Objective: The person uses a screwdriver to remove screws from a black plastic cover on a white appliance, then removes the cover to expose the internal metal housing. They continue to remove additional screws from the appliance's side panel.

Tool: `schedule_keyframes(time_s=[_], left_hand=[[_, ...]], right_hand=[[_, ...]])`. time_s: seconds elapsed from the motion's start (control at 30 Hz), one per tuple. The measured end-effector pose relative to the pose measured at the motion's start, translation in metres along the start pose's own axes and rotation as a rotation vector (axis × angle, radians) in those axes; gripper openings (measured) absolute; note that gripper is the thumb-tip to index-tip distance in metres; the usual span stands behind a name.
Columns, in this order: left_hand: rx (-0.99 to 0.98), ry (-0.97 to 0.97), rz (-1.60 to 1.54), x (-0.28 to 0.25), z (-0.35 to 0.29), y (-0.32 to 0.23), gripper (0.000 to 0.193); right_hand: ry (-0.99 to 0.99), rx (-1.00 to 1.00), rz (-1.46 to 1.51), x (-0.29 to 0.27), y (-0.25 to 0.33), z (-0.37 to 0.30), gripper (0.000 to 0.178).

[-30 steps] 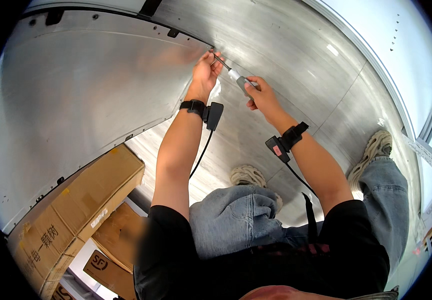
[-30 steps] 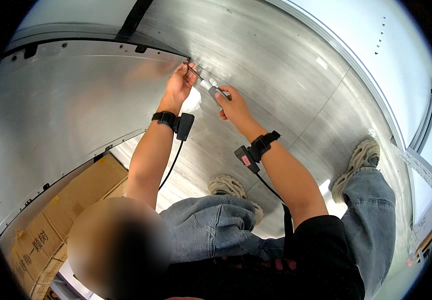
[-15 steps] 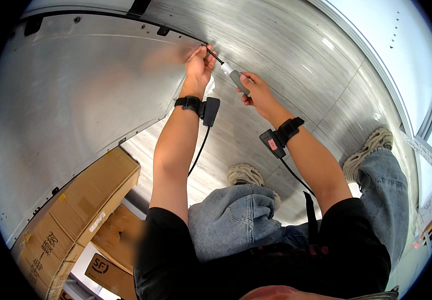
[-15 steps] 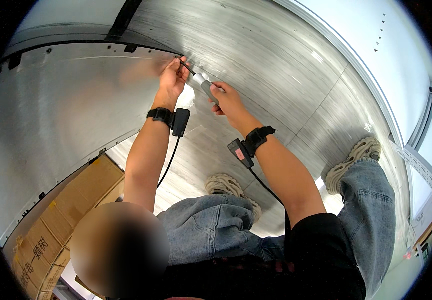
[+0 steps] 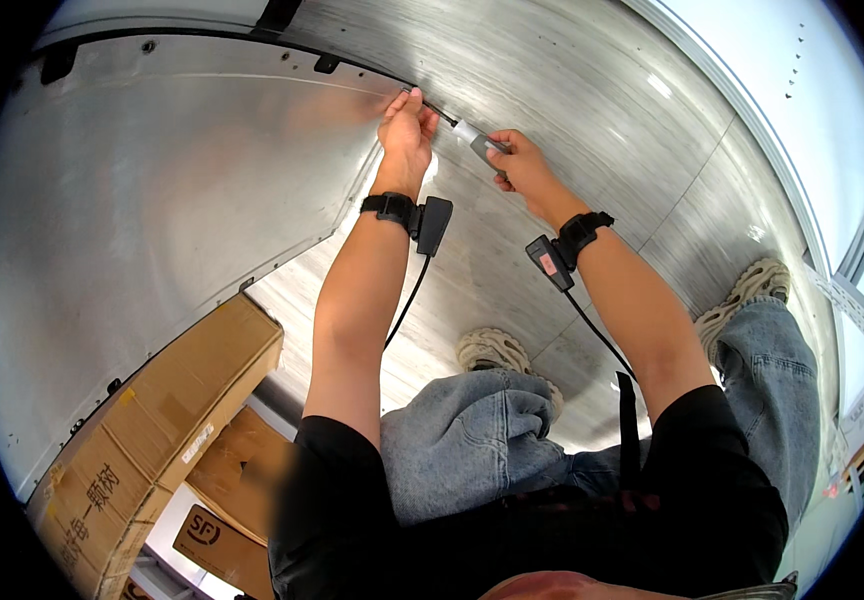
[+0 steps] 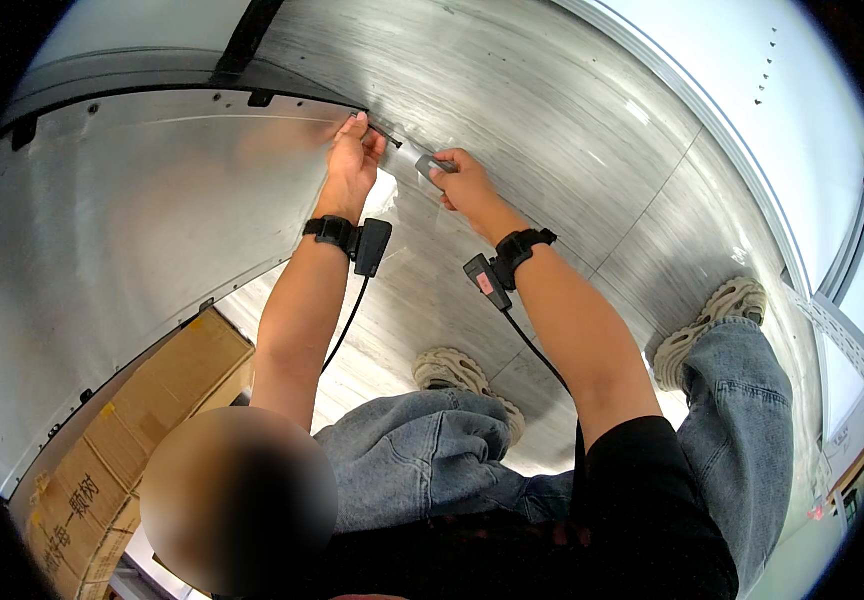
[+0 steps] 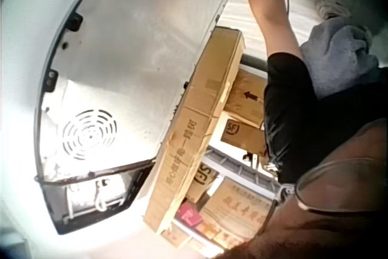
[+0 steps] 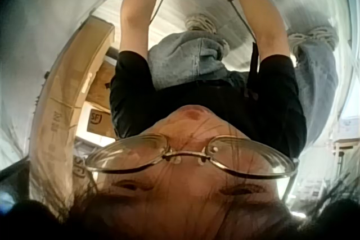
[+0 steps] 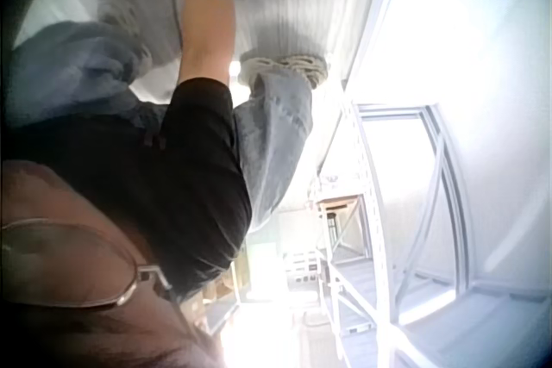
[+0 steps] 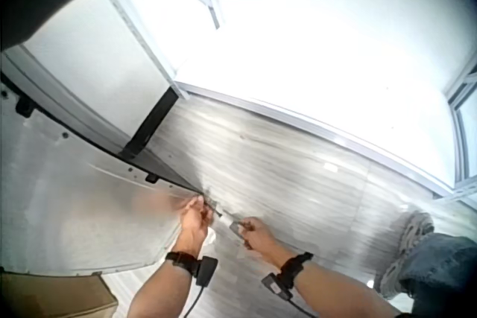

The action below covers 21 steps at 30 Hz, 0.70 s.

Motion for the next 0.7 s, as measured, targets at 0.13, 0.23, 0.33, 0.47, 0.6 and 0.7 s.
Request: schedule_keyframes(time_s=[0.13, 0.23, 0.33, 0.47, 0.6, 0.7], left_hand=[[0.035, -0.054, 0.028, 0.001, 0.002, 0.006, 0.027], [0.034, -0.078, 0.077, 0.005, 0.004, 0.005, 0.028], [0.051, -0.113, 0.111, 0.010, -0.003, 0.001, 0.026], [0.056, -0.100, 0.101, 0.005, 0.001, 0.000, 0.016], [0.045, -0.075, 0.067, 0.007, -0.001, 0.004, 0.011], [0.049, -0.088, 0.058, 0.002, 0.002, 0.003, 0.008]], right_hand=[[-0.054, -0.124, -0.217, -0.003, -0.010, 0.012, 0.042], [-0.163, -0.293, -0.418, -0.003, -0.017, 0.021, 0.044], [-0.173, -0.284, -0.392, -0.003, -0.011, 0.017, 0.042], [0.038, 0.005, -0.138, -0.004, 0.004, 0.007, 0.041], [0.031, -0.057, -0.287, -0.011, -0.002, 0.018, 0.045], [-0.092, -0.219, -0.568, -0.011, 0.009, 0.013, 0.045]])
Point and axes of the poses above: each hand's wrist, its own z-axis towards the middle knuckle, its own x-axis out of the palm, y = z × x, the point moved 5 cm from there along z, towards the middle knuckle, and after that the axes turned 14 degrees about -z, right-handed, at the moved point
